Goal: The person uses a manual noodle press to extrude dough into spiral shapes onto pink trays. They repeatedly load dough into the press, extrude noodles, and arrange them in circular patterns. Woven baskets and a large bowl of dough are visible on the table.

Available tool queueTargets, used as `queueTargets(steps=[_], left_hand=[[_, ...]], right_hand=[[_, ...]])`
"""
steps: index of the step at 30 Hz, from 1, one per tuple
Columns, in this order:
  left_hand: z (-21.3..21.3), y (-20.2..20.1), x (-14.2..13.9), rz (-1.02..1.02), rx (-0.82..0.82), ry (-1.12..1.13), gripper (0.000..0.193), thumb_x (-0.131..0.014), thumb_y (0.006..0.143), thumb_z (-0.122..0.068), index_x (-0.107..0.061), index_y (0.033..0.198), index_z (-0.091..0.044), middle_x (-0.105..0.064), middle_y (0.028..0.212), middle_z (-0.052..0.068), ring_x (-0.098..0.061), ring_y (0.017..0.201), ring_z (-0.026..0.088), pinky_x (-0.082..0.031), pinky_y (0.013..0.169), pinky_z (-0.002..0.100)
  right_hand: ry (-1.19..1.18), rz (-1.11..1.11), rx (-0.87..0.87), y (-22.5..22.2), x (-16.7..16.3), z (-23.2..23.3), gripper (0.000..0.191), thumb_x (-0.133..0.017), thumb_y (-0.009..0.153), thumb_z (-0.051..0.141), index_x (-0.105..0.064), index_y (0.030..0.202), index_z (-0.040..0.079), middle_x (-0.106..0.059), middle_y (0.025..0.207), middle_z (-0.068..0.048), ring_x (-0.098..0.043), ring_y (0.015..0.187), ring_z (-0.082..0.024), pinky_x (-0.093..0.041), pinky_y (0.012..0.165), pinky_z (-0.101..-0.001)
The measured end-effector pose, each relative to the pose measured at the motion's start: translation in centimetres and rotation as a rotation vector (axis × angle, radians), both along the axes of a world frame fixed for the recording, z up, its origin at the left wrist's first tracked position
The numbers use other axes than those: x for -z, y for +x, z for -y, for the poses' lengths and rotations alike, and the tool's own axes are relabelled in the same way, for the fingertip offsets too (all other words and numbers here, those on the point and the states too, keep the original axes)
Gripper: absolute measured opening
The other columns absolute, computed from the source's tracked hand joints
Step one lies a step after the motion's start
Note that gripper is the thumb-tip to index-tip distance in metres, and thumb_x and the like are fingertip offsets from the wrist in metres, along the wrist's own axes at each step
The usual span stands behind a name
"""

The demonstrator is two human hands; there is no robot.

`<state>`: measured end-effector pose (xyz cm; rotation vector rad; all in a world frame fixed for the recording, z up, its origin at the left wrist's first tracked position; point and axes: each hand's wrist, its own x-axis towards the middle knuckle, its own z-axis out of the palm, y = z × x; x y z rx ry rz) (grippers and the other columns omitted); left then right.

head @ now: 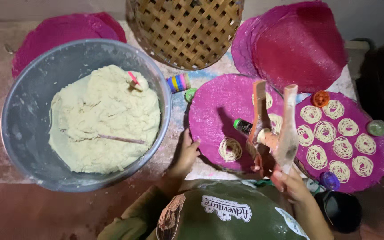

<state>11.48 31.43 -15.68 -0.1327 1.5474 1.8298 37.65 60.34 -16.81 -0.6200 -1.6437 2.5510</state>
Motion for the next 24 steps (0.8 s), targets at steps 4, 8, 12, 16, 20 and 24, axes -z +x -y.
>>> queueTargets(steps=[4,8,12,16,20,24], left_hand=[[0.5,1.4,-2.2,0.02,0.036,0.026,0.074,-0.048,0.099,-0.02,-0.008,0.161,-0.015,-0.036,0.16,0.018,-0.052,0.135,0.033,-0.05,0.106,0.048],[1.3,3.2,-6.0,-0.128,-0.02,-0.386,0.085,-0.056,0.096,-0.023,-0.003,0.161,-0.012,-0.02,0.166,0.015,-0.057,0.13,0.031,-0.057,0.101,0.047],[-0.3,-0.3,-9.5,-0.709,-0.183,0.258,0.082,-0.064,0.103,-0.03,-0.017,0.161,0.005,-0.023,0.166,0.03,-0.026,0.157,0.04,-0.015,0.131,0.052],[-2.1,-5.3,-10.9,0.185,0.158,1.29,0.083,-0.059,0.101,-0.049,-0.031,0.162,0.0,-0.033,0.167,0.026,-0.036,0.153,0.038,-0.022,0.13,0.05],[-4.3,-5.9,-9.8,0.09,0.255,1.442,0.073,-0.061,0.099,-0.042,-0.038,0.158,-0.006,-0.053,0.138,0.015,-0.05,0.138,0.032,-0.03,0.129,0.047],[-6.6,-7.1,-7.4,0.175,0.039,1.399,0.041,-0.057,0.097,-0.028,-0.053,0.133,-0.007,-0.059,0.114,0.008,-0.058,0.123,0.029,-0.033,0.128,0.049]], right_hand=[[0.045,0.066,-0.019,-2.4,-3.2,1.9,0.058,-0.068,0.086,0.028,-0.05,0.137,0.008,-0.058,0.084,-0.002,-0.044,0.05,-0.007,-0.033,0.039,-0.0216],[0.057,-0.021,-0.23,-5.1,-7.7,2.4,0.07,-0.065,0.092,0.045,-0.046,0.139,-0.003,-0.067,0.11,-0.013,-0.06,0.077,-0.014,-0.048,0.061,-0.0264],[0.099,-0.082,-0.467,-7.9,-10.8,2.0,0.085,-0.054,0.1,0.066,-0.049,0.14,-0.009,-0.068,0.111,-0.018,-0.069,0.095,-0.023,-0.058,0.078,-0.0361],[-0.117,0.13,-0.799,-9.9,-12.8,2.6,0.089,-0.037,0.095,0.073,-0.042,0.145,-0.001,-0.071,0.109,-0.021,-0.07,0.094,-0.028,-0.059,0.086,-0.0433],[-0.047,0.324,-0.905,-11.7,-15.6,1.5,0.092,-0.027,0.091,0.075,-0.046,0.139,-0.001,-0.071,0.109,-0.018,-0.072,0.102,-0.028,-0.06,0.096,-0.043],[0.129,0.476,-0.902,-14.6,-17.4,-0.4,0.092,-0.024,0.091,0.075,-0.06,0.127,-0.001,-0.074,0.103,-0.016,-0.072,0.097,-0.026,-0.059,0.091,-0.0398]])
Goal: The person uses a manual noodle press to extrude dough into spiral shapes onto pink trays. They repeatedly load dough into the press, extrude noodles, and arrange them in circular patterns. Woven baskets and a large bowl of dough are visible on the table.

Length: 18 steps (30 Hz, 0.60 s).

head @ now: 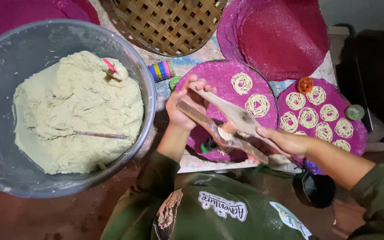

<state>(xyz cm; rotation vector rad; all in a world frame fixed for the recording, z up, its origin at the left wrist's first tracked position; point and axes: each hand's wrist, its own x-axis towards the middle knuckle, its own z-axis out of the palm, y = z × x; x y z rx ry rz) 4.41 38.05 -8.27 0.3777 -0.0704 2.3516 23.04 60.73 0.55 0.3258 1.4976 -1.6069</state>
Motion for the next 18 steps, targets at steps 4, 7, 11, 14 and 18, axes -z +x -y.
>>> queueTargets(steps=[4,7,11,14,18], left_hand=[[-0.3,-2.7,2.2,0.042,-0.088,0.098,0.025,-0.055,0.094,-0.025,-0.054,0.114,-0.01,-0.059,0.102,0.007,-0.058,0.105,0.026,-0.041,0.114,0.047],[0.9,-4.0,3.2,0.005,-0.11,0.145,0.021,-0.055,0.097,-0.026,-0.054,0.112,-0.011,-0.057,0.1,0.006,-0.056,0.1,0.023,-0.044,0.108,0.044],[1.5,-3.2,4.6,0.053,-0.101,0.137,0.024,-0.053,0.097,-0.032,-0.054,0.11,-0.012,-0.057,0.098,0.004,-0.056,0.099,0.021,-0.044,0.106,0.044],[0.0,-2.3,5.2,0.072,-0.141,0.15,0.024,-0.051,0.098,-0.034,-0.054,0.109,-0.013,-0.057,0.098,0.003,-0.056,0.098,0.02,-0.045,0.105,0.044],[-1.2,-3.9,4.9,0.029,-0.139,0.183,0.025,-0.049,0.105,-0.036,-0.055,0.11,-0.013,-0.058,0.099,0.004,-0.057,0.098,0.021,-0.048,0.104,0.043]], right_hand=[[0.344,-0.142,-0.084,-2.6,0.5,0.8,0.09,-0.022,0.092,0.076,-0.071,0.106,0.002,-0.072,0.086,-0.01,-0.069,0.081,-0.021,-0.057,0.076,-0.0366],[0.537,-0.236,-0.099,-3.3,1.6,2.6,0.086,-0.026,0.092,0.075,-0.073,0.097,0.003,-0.069,0.076,-0.008,-0.064,0.071,-0.02,-0.053,0.065,-0.038],[0.509,-0.21,-0.122,-3.1,1.8,3.3,0.085,-0.028,0.096,0.074,-0.07,0.088,0.0,-0.062,0.069,-0.01,-0.057,0.062,-0.022,-0.049,0.058,-0.0391],[0.556,-0.156,-0.118,-3.2,0.9,2.2,0.082,-0.03,0.095,0.071,-0.07,0.085,0.0,-0.065,0.07,-0.009,-0.062,0.063,-0.02,-0.054,0.06,-0.0365],[0.657,-0.398,-0.072,-4.0,0.0,2.4,0.074,-0.037,0.097,0.068,-0.067,0.086,0.001,-0.063,0.071,-0.007,-0.057,0.066,-0.016,-0.05,0.062,-0.0341]])
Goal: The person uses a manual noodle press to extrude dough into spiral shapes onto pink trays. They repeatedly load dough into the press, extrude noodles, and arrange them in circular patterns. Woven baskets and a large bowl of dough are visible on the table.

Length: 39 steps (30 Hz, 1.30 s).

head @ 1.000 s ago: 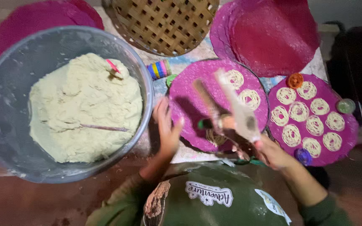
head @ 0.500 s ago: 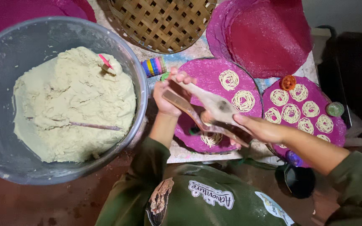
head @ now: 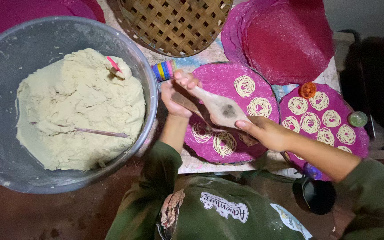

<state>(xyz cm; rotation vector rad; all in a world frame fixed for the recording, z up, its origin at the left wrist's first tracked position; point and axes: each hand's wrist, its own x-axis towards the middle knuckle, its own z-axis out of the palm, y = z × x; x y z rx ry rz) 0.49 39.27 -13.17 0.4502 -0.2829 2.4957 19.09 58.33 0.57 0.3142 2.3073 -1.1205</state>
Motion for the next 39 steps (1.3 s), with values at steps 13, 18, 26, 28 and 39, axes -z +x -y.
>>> queueTargets(steps=[13,18,26,28,39], left_hand=[[-0.4,0.1,-2.2,0.008,-0.067,-0.069,0.023,-0.053,0.101,-0.034,-0.054,0.107,-0.012,-0.058,0.096,0.004,-0.058,0.096,0.022,-0.051,0.1,0.045],[0.8,-1.5,-2.9,0.429,0.136,-0.365,0.036,-0.045,0.087,-0.036,-0.055,0.106,-0.007,-0.063,0.095,0.006,-0.064,0.095,0.023,-0.051,0.09,0.037],[3.0,3.0,4.5,-0.321,0.425,-1.472,0.085,-0.017,0.105,-0.074,-0.033,0.157,-0.009,-0.054,0.092,0.007,-0.042,0.048,0.007,-0.027,0.041,0.025],[3.7,3.6,5.0,-0.292,0.31,-1.568,0.083,-0.025,0.106,-0.069,-0.011,0.167,-0.014,-0.062,0.129,0.012,-0.043,0.05,0.008,-0.035,0.046,0.026],[3.5,4.2,-5.2,-0.48,-0.125,-1.717,0.048,-0.051,0.102,-0.042,-0.062,0.143,-0.019,-0.057,0.149,0.001,-0.066,0.095,0.036,-0.053,0.088,0.052]], right_hand=[[0.084,0.034,0.04,-0.6,-0.1,-0.5,0.072,-0.041,0.096,0.065,-0.069,0.117,0.002,-0.066,0.074,-0.006,-0.062,0.069,-0.016,-0.052,0.064,-0.0352],[-0.014,-0.097,0.046,-1.1,1.9,-0.8,0.068,-0.044,0.096,0.061,-0.064,0.126,0.003,-0.069,0.082,-0.004,-0.064,0.076,-0.014,-0.052,0.071,-0.0326],[-0.044,-0.189,0.107,0.2,5.4,-2.6,0.064,-0.047,0.098,0.057,-0.068,0.119,0.0,-0.068,0.085,-0.008,-0.063,0.08,-0.017,-0.053,0.073,-0.0348],[-0.054,-0.274,0.125,0.2,6.5,-2.8,0.065,-0.046,0.1,0.058,-0.067,0.119,-0.001,-0.07,0.089,-0.007,-0.064,0.083,-0.016,-0.053,0.076,-0.0341],[-0.475,-0.056,0.068,3.4,4.5,-5.9,0.075,-0.031,0.11,0.059,-0.072,0.101,-0.003,-0.073,0.085,-0.014,-0.071,0.078,-0.021,-0.059,0.074,-0.0355]])
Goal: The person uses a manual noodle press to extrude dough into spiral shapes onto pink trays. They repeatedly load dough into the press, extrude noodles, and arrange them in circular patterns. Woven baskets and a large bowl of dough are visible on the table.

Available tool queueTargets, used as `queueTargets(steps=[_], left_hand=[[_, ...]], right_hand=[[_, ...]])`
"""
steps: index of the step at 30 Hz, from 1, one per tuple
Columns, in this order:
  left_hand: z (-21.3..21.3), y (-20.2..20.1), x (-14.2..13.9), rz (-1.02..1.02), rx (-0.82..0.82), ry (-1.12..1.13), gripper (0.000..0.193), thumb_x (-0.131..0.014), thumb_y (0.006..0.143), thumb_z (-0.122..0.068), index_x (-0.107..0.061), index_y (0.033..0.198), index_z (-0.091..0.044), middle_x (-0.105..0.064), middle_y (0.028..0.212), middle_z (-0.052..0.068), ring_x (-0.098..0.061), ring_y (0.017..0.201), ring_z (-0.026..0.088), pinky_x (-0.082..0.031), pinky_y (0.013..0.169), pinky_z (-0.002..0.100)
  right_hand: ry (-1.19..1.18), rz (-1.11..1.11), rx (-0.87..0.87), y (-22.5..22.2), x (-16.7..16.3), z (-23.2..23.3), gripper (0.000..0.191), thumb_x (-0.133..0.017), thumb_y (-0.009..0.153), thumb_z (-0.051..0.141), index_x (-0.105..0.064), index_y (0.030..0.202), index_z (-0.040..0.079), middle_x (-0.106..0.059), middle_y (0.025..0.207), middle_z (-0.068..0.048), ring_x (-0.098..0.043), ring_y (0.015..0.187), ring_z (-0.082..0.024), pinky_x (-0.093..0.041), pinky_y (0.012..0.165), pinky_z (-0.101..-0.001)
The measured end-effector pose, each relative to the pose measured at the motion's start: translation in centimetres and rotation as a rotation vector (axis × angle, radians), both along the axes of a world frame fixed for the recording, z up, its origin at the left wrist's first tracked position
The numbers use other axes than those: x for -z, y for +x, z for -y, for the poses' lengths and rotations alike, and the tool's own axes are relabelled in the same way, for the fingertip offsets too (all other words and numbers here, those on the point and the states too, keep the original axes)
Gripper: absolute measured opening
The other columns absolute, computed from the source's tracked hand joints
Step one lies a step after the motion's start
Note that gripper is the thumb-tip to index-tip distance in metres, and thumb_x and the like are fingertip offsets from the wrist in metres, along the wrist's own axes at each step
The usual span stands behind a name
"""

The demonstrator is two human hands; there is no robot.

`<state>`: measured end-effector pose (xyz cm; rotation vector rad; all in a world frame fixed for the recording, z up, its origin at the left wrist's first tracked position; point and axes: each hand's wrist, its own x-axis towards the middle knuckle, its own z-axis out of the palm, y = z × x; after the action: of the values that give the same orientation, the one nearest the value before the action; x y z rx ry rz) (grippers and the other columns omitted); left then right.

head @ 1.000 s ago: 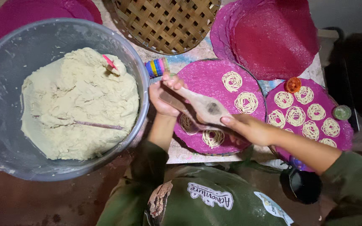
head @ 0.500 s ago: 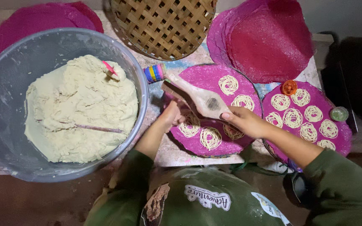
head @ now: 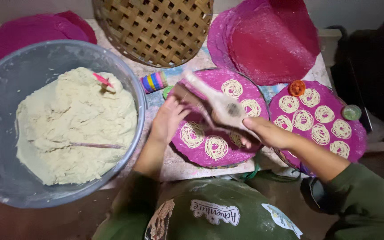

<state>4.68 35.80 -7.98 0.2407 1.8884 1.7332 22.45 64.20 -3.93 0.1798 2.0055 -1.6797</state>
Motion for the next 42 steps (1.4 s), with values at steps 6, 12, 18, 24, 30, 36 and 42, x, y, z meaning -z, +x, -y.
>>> queueTargets(steps=[6,12,18,24,30,36,42], left_hand=[[-8.1,-0.5,0.3,0.694,0.186,1.536,0.053,-0.055,0.1,-0.059,-0.056,0.119,-0.01,-0.058,0.1,0.004,-0.057,0.105,0.024,-0.043,0.113,0.048],[-12.0,-2.9,4.5,0.676,0.067,1.565,0.035,-0.047,0.107,-0.047,-0.053,0.095,-0.015,-0.054,0.085,-0.002,-0.054,0.087,0.018,-0.048,0.1,0.043],[-12.1,-2.4,6.6,0.679,0.057,1.576,0.043,-0.046,0.102,-0.056,-0.053,0.086,-0.016,-0.053,0.078,-0.002,-0.054,0.079,0.016,-0.049,0.088,0.038],[-14.2,-3.5,4.6,0.678,-0.024,1.517,0.042,-0.044,0.102,-0.053,-0.052,0.082,-0.018,-0.052,0.074,-0.004,-0.053,0.074,0.015,-0.049,0.081,0.037],[-11.7,-4.2,4.3,0.624,-0.061,1.437,0.044,-0.043,0.098,-0.056,-0.051,0.08,-0.017,-0.049,0.07,-0.003,-0.051,0.072,0.015,-0.049,0.081,0.039],[-14.8,-3.0,3.8,0.659,-0.126,1.467,0.045,-0.039,0.101,-0.056,-0.049,0.079,-0.018,-0.05,0.069,-0.002,-0.05,0.068,0.016,-0.045,0.075,0.038],[-14.2,-4.6,2.1,0.834,-0.191,1.242,0.054,-0.029,0.095,-0.057,-0.053,0.085,-0.01,-0.057,0.085,0.007,-0.057,0.082,0.022,-0.048,0.084,0.037]], right_hand=[[-0.013,0.452,0.101,0.4,-4.9,-0.7,0.068,-0.029,0.094,0.064,-0.066,0.105,0.008,-0.07,0.083,-0.006,-0.066,0.073,-0.017,-0.057,0.071,-0.035],[0.515,0.156,0.057,-1.9,-5.4,-1.0,0.08,-0.032,0.098,0.069,-0.069,0.097,-0.002,-0.063,0.071,-0.008,-0.063,0.063,-0.018,-0.054,0.061,-0.0366],[0.477,0.236,0.059,-1.6,-4.4,-0.8,0.078,-0.031,0.094,0.07,-0.067,0.102,0.001,-0.065,0.07,-0.007,-0.066,0.059,-0.018,-0.058,0.055,-0.0351],[0.649,0.077,0.093,-2.7,-5.4,-2.0,0.081,-0.035,0.094,0.071,-0.07,0.108,-0.001,-0.063,0.067,-0.007,-0.064,0.06,-0.017,-0.054,0.059,-0.0348],[0.506,0.112,0.074,-2.8,-4.5,-0.3,0.079,-0.031,0.094,0.068,-0.068,0.113,0.002,-0.061,0.064,-0.007,-0.064,0.058,-0.02,-0.054,0.058,-0.0383],[0.712,0.104,0.048,-3.0,-5.9,-2.5,0.077,-0.032,0.095,0.069,-0.071,0.107,0.004,-0.063,0.063,-0.005,-0.067,0.061,-0.016,-0.054,0.061,-0.0335],[0.492,0.041,0.179,-3.0,-5.0,-2.7,0.062,-0.043,0.098,0.062,-0.065,0.091,0.004,-0.058,0.064,-0.002,-0.058,0.059,-0.014,-0.049,0.056,-0.0327]])
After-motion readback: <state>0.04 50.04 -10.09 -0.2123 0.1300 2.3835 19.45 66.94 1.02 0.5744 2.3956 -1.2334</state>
